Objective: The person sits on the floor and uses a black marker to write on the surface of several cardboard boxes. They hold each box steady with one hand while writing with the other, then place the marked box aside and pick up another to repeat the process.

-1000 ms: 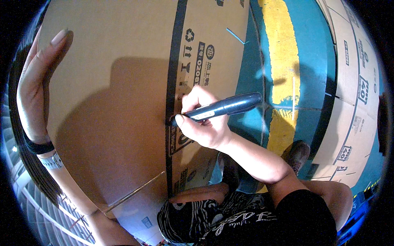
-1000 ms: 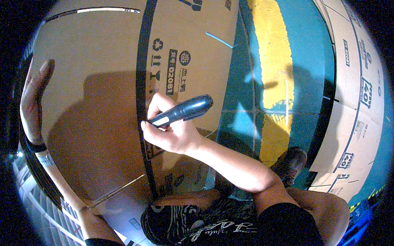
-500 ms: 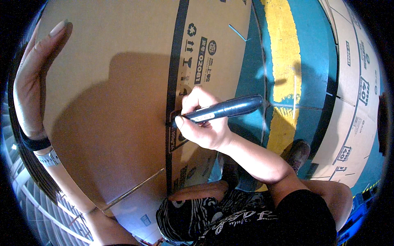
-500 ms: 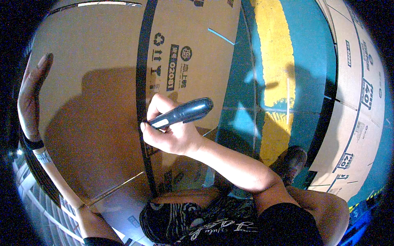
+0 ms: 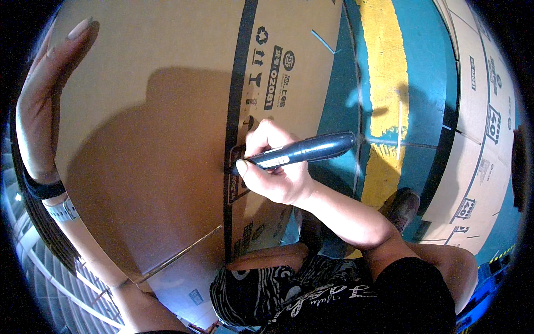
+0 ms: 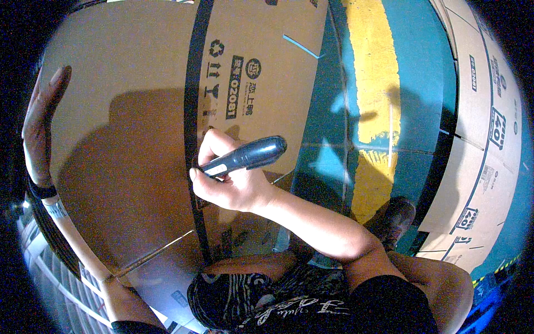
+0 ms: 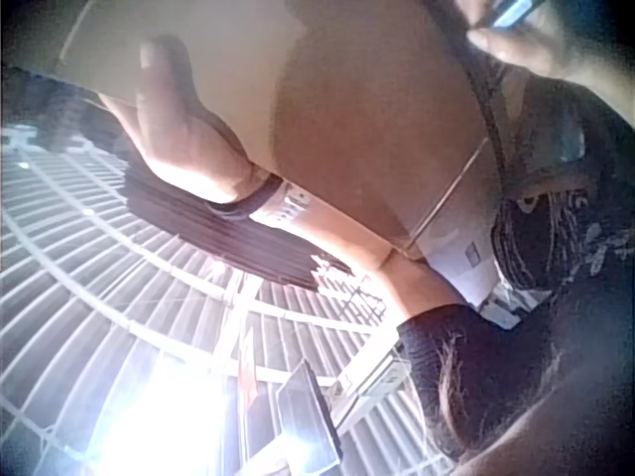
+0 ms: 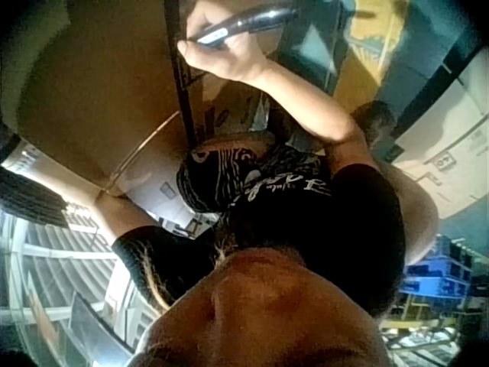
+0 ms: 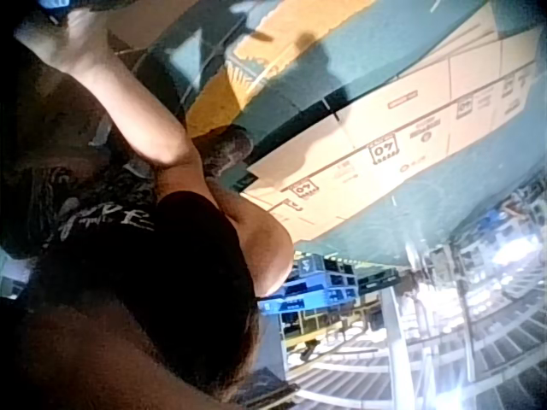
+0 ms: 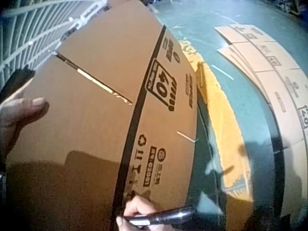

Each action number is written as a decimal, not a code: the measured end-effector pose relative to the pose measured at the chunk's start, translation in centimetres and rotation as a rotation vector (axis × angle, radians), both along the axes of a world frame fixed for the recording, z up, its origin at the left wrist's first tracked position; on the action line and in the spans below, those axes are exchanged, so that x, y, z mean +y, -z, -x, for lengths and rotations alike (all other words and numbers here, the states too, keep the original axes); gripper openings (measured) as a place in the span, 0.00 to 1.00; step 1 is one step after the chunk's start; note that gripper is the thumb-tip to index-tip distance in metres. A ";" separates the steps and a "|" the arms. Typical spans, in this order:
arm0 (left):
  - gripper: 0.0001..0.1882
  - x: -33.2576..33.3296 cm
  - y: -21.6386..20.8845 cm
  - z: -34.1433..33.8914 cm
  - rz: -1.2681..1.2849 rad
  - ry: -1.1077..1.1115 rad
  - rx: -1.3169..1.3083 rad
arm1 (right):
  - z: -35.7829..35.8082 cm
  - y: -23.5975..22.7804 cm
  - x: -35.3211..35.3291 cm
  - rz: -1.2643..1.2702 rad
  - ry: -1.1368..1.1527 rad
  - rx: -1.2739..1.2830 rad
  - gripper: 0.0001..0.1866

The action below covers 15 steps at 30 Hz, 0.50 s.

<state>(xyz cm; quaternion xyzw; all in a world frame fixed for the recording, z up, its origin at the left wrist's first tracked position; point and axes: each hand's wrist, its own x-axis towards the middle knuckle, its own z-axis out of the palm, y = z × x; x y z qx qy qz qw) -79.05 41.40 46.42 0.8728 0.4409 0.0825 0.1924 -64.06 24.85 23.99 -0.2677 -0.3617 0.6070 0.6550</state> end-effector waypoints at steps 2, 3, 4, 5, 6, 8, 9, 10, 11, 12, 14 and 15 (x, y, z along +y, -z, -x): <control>0.18 -1.8 -0.7 -1.9 -0.001 -0.057 -0.037 | 0.6 -0.5 0.1 -0.019 -0.028 0.035 0.13; 0.18 -3.4 -0.7 -3.5 0.024 -0.075 -0.104 | 0.8 -0.6 0.2 -0.024 -0.039 0.042 0.13; 0.18 -4.6 -0.4 -5.1 0.047 -0.094 -0.169 | 1.1 -0.7 0.3 -0.031 -0.052 0.050 0.13; 0.17 -4.3 1.3 -6.2 0.125 -0.103 -0.308 | 0.5 0.0 -0.1 -0.004 -0.024 0.013 0.13; 0.17 -4.0 3.1 -7.1 0.208 -0.115 -0.445 | -0.1 0.6 -0.4 0.022 0.002 -0.029 0.13; 0.16 -4.5 2.3 -7.7 0.226 -0.161 -0.499 | 0.0 0.0 -0.3 -0.005 -0.024 0.000 0.12; 0.15 -4.5 2.0 -7.6 0.218 -0.155 -0.481 | 0.1 -0.2 -0.3 -0.008 -0.032 0.006 0.12; 0.15 -4.5 1.8 -7.5 0.217 -0.156 -0.465 | 0.2 -0.3 -0.3 -0.009 -0.039 0.011 0.12; 0.15 -4.4 1.7 -7.3 0.219 -0.154 -0.452 | 0.2 -0.4 -0.3 -0.010 -0.044 0.012 0.12; 0.15 -3.9 1.6 -6.8 0.228 -0.158 -0.440 | 0.2 -0.4 -0.4 -0.010 -0.045 0.005 0.12; 0.15 -2.4 1.6 -5.7 0.232 -0.139 -0.413 | 0.3 -0.5 -0.5 -0.010 -0.045 -0.011 0.12; 0.15 -1.4 1.8 -5.3 0.227 -0.116 -0.397 | 0.4 -0.4 -0.6 -0.011 -0.043 -0.006 0.12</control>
